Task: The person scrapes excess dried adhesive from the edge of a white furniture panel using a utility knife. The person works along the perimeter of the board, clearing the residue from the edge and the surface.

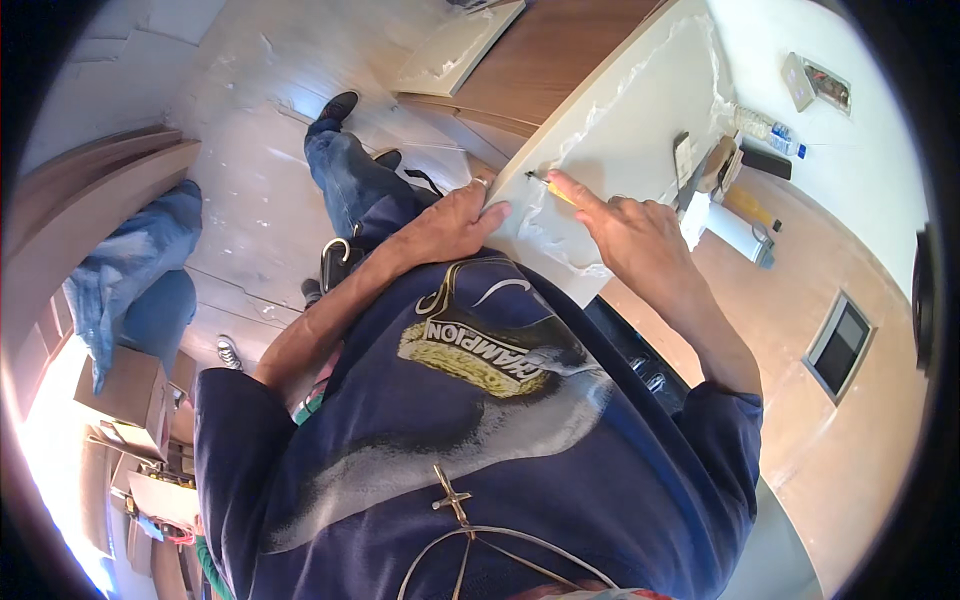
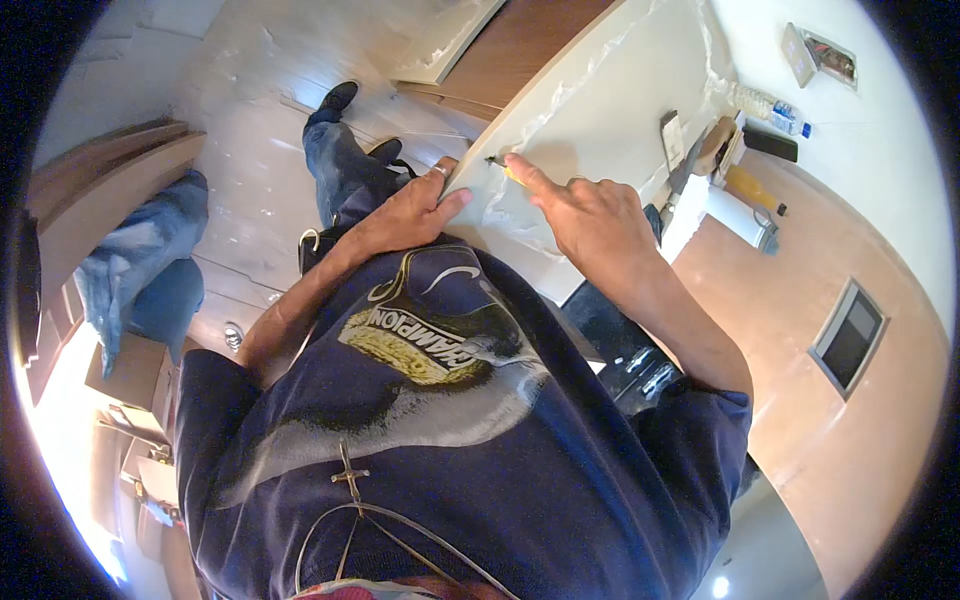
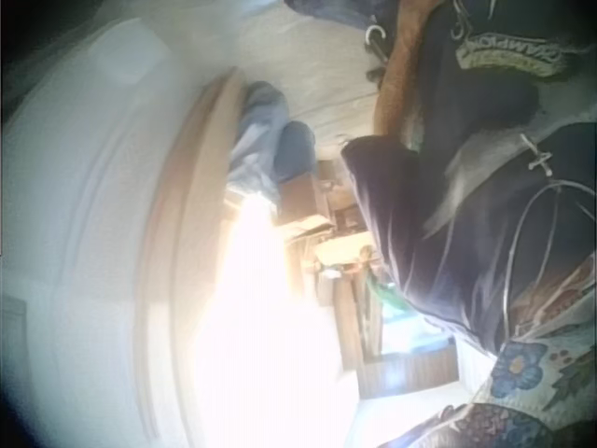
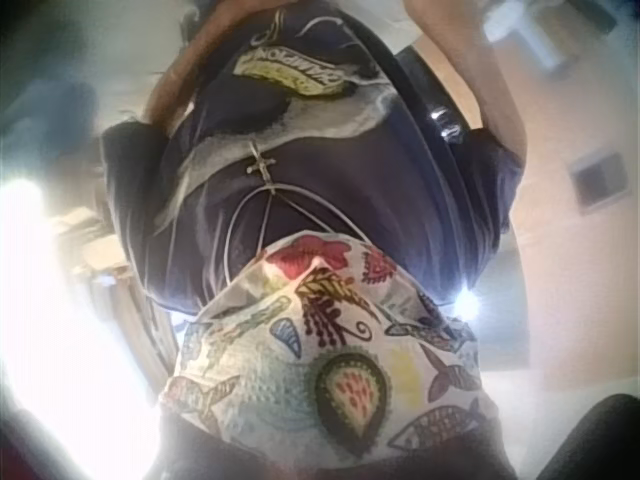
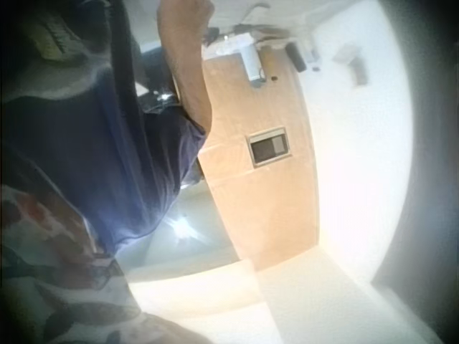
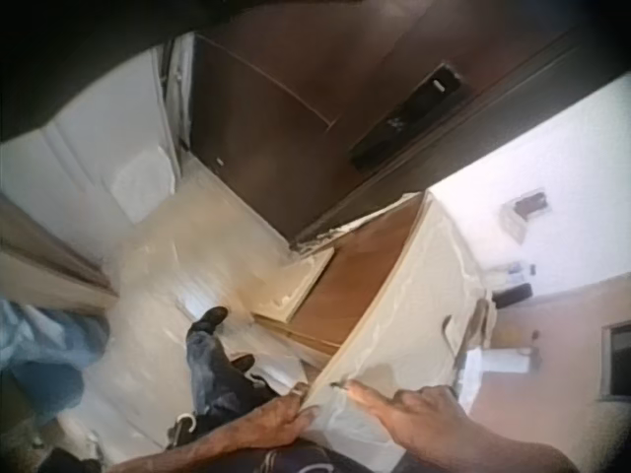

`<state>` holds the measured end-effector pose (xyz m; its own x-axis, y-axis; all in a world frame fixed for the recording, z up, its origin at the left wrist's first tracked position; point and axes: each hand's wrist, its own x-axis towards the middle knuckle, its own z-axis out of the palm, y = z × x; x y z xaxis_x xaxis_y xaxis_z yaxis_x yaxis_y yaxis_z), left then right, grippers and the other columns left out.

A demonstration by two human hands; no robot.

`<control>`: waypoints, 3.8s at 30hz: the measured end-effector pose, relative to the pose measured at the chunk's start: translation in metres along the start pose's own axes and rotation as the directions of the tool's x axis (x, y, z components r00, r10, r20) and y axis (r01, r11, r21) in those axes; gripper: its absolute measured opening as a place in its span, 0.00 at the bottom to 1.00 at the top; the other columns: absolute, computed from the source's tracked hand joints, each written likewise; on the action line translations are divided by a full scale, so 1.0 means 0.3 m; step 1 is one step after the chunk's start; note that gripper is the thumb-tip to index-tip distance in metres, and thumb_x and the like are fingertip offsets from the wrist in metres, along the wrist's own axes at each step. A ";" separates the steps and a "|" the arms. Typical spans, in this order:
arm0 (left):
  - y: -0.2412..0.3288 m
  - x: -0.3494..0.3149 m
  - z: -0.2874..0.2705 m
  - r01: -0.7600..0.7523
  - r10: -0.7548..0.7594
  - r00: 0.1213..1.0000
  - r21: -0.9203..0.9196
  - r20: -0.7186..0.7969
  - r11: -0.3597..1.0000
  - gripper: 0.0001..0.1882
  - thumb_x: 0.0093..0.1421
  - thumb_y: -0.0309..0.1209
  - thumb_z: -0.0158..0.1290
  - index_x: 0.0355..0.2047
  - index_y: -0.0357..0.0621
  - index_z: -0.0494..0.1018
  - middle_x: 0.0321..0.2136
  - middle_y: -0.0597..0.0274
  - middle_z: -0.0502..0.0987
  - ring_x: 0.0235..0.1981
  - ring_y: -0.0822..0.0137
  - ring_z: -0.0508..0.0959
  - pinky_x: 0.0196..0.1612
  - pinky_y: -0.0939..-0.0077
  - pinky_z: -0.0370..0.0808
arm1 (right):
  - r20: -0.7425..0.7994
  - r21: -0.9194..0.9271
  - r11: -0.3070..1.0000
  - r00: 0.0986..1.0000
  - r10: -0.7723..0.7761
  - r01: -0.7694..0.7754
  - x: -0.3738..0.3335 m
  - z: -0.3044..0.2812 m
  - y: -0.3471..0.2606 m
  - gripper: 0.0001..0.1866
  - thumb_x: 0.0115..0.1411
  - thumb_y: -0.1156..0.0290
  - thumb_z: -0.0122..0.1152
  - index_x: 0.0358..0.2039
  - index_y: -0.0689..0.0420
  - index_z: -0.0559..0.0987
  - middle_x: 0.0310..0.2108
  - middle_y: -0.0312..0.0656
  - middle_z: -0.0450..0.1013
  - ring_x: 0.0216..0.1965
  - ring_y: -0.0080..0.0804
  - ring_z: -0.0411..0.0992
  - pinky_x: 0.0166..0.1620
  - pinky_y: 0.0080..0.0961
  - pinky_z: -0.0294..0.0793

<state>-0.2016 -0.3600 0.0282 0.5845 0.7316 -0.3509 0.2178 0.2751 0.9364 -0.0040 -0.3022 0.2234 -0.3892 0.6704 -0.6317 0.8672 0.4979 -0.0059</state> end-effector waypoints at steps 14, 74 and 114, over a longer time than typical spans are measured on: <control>0.022 -0.014 0.026 0.016 -0.017 0.999 0.038 0.031 0.999 0.34 0.73 0.44 0.47 0.59 0.17 0.61 0.38 0.21 0.77 0.45 0.32 0.80 0.49 0.45 0.75 | -0.040 0.199 0.978 0.997 0.071 -0.062 -0.058 0.032 0.005 0.31 0.69 0.65 0.58 0.71 0.36 0.66 0.22 0.46 0.77 0.24 0.49 0.78 0.32 0.44 0.78; 0.051 0.053 -0.028 0.077 -0.066 0.989 -0.076 0.132 0.994 0.33 0.71 0.43 0.49 0.60 0.20 0.58 0.30 0.24 0.78 0.37 0.30 0.80 0.42 0.41 0.75 | 0.106 -0.078 0.997 0.994 0.007 0.001 -0.004 -0.042 0.041 0.38 0.62 0.76 0.58 0.71 0.32 0.66 0.23 0.43 0.71 0.20 0.38 0.77 0.23 0.36 0.78; 0.060 0.135 -0.027 0.029 -0.020 0.989 -0.058 0.145 0.998 0.35 0.71 0.44 0.46 0.63 0.18 0.57 0.39 0.19 0.77 0.47 0.31 0.80 0.52 0.48 0.74 | 0.241 0.231 0.882 0.903 0.356 -0.410 -0.001 -0.009 0.012 0.26 0.75 0.63 0.49 0.72 0.42 0.63 0.27 0.59 0.78 0.29 0.62 0.78 0.34 0.55 0.76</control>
<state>-0.1804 -0.3202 0.0307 0.6871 0.6278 -0.3658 0.1887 0.3320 0.9242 -0.0018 -0.2990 0.2257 0.0322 0.6498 -0.7594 0.9965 0.0375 0.0744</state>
